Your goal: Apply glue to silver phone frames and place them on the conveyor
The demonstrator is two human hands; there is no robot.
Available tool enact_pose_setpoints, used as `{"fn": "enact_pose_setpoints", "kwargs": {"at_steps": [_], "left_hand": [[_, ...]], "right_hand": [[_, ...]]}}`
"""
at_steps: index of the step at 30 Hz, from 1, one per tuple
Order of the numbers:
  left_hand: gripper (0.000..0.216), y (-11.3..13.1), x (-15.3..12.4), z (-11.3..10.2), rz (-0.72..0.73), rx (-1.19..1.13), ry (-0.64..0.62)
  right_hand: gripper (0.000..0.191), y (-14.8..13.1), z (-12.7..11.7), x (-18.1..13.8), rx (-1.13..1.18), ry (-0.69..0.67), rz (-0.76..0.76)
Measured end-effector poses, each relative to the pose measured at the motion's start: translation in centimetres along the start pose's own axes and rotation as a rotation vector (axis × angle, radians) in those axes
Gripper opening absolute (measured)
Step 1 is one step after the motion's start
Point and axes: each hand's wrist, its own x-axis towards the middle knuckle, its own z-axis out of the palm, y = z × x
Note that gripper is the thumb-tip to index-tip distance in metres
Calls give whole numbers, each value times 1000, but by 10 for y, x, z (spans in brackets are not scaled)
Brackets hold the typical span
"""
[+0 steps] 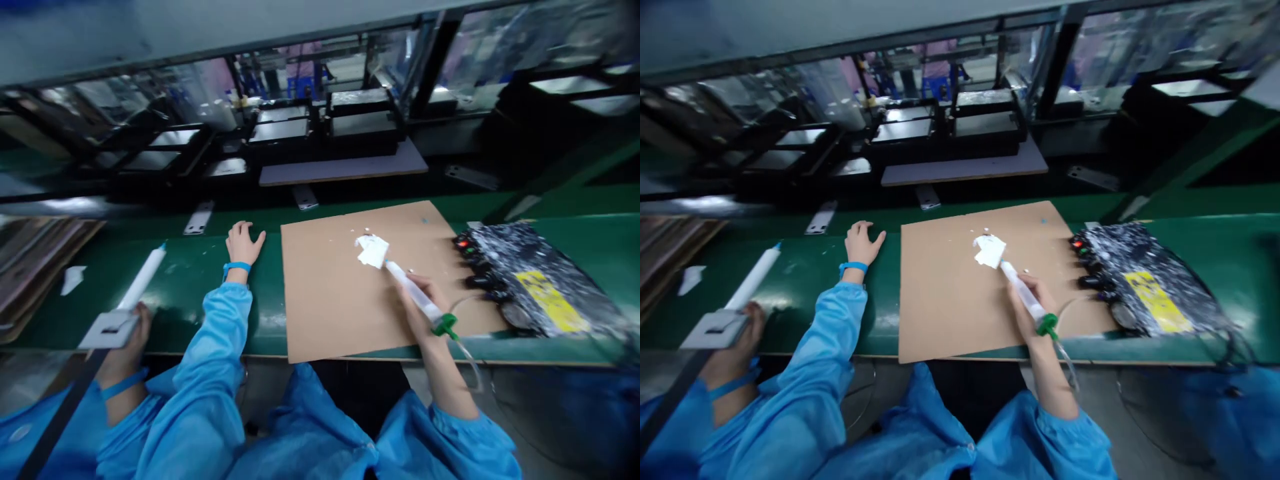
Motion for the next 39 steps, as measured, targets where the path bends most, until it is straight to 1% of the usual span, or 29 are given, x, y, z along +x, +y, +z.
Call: {"fn": "enact_pose_setpoints", "kwargs": {"at_steps": [2, 4, 6, 8, 10, 12, 15, 17, 19, 21, 23, 24, 26, 27, 29, 31, 32, 33, 34, 35, 37, 39], "left_hand": [[60, -21, 16, -9, -168, 37, 50], [72, -40, 32, -17, -309, 61, 93], [83, -56, 47, -22, -403, 77, 130], [92, -66, 59, -23, -473, 81, 158], [94, -71, 67, -23, -540, 74, 179], [89, -72, 72, -24, -580, 64, 190], [80, -70, 72, -29, -574, 59, 210], [80, -65, 68, -34, -539, 62, 222], [81, -57, 58, -37, -468, 42, 223], [78, -44, 41, -36, -350, -44, 213], [76, -23, 17, -32, -197, -207, 179], [77, -11, 2, -29, -114, -303, 142], [79, 17, -32, -26, 53, -477, 9], [81, 31, -49, -26, 138, -547, -90], [83, 54, -79, -30, 271, -638, -336], [85, 69, -98, -35, 388, -653, -586], [87, 73, -103, -37, 437, -636, -674], [88, 76, -105, -39, 477, -612, -727], [88, 77, -106, -40, 504, -589, -743], [87, 77, -105, -40, 512, -572, -726], [76, 80, -105, -37, 476, -540, -641], [60, 87, -109, -31, 415, -455, -534]], "right_hand": [[58, 4, 0, 2, -36, 25, -13], [60, 8, 1, 5, -93, -17, -15], [62, 12, 2, 7, -120, -55, -33], [64, 14, 2, 8, -116, -61, -63], [65, 13, 1, 8, -133, -69, -73], [64, 10, 0, 9, -165, -71, -69], [60, 4, -1, 8, -175, -75, -68], [58, 1, 0, 7, -159, -78, -67], [56, 0, 2, 6, -150, -84, -56], [56, 0, 4, 5, -131, -92, -46], [56, 1, 4, 3, -100, -91, -49], [55, 1, 5, 2, -83, -86, -53], [54, 2, 4, 1, -52, -85, -54], [53, 2, 4, 0, -42, -92, -49], [52, 1, 3, -1, -26, -117, -38], [50, -1, 3, -2, -16, -133, -29], [49, -3, 3, -3, -11, -133, -26], [48, -5, 2, -3, -6, -131, -25], [47, -6, 2, -3, 0, -128, -28], [46, -6, 3, -3, 7, -125, -33], [45, -5, 4, -3, 25, -119, -45], [47, -1, 5, -2, 33, -109, -52]]}}
